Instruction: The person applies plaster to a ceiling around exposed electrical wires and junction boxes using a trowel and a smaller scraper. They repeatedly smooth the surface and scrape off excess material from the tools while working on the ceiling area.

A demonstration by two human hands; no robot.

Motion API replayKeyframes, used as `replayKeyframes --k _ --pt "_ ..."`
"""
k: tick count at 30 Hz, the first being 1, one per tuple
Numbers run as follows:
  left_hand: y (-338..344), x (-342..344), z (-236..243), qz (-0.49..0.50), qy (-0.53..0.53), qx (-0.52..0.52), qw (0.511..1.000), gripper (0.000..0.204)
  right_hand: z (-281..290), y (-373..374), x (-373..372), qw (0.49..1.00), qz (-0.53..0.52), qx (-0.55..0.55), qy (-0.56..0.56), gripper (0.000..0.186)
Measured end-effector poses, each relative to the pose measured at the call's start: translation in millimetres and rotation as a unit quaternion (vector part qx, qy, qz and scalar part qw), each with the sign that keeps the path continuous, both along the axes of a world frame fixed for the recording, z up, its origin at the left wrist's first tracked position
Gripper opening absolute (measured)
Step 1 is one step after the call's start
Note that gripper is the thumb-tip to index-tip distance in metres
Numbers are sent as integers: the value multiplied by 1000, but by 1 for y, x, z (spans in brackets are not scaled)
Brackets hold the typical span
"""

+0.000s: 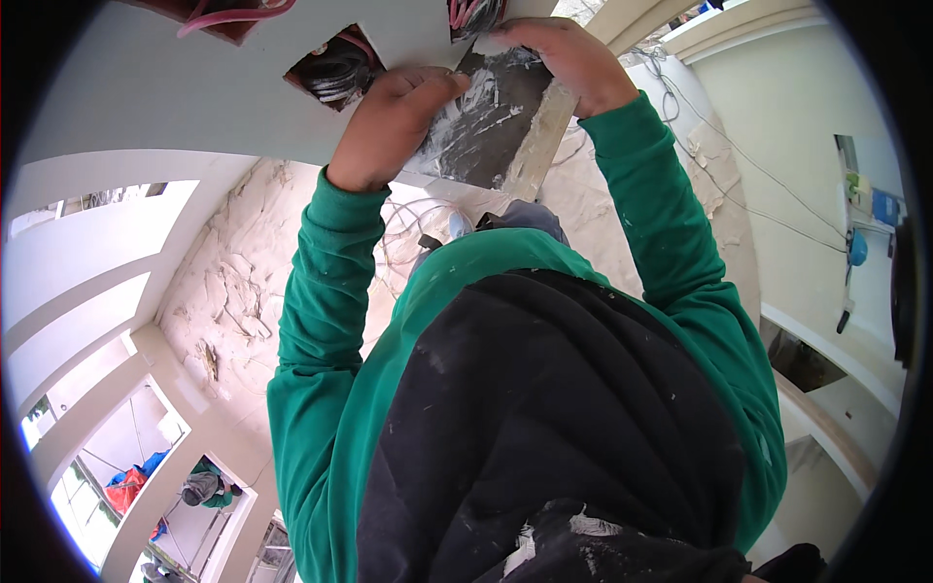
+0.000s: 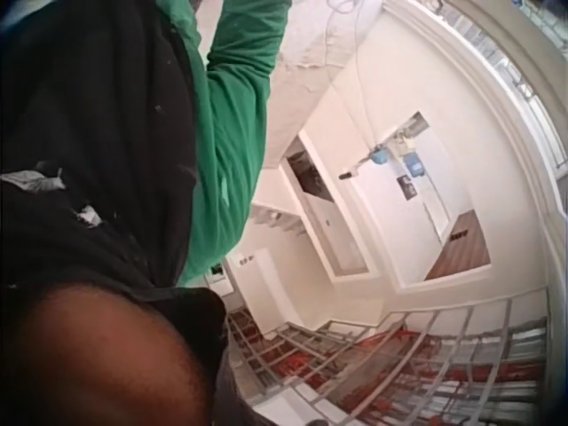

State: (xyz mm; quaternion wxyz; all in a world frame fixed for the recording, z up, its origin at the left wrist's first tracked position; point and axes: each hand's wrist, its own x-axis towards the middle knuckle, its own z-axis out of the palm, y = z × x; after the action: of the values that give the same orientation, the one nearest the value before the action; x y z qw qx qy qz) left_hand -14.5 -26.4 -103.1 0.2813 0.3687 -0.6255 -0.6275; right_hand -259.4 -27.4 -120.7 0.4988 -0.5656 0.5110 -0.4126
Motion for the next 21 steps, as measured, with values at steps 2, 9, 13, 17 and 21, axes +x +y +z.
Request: replayKeyframes --k 2,9,13,17,21 --pt "-1 0 -3 2 -3 13 1000 32 14 5 14 990 -56 86 -98 28" --pt "2 0 -3 50 24 89 994 29 11 6 21 988 -52 64 -134 26" --pt "0 4 -12 45 20 97 994 27 16 12 17 990 -45 46 -128 25" --pt "6 1 -7 42 54 172 983 28 23 13 16 993 -35 40 -102 24" --pt "15 -2 3 80 72 192 975 30 27 16 22 994 -70 27 -81 24"
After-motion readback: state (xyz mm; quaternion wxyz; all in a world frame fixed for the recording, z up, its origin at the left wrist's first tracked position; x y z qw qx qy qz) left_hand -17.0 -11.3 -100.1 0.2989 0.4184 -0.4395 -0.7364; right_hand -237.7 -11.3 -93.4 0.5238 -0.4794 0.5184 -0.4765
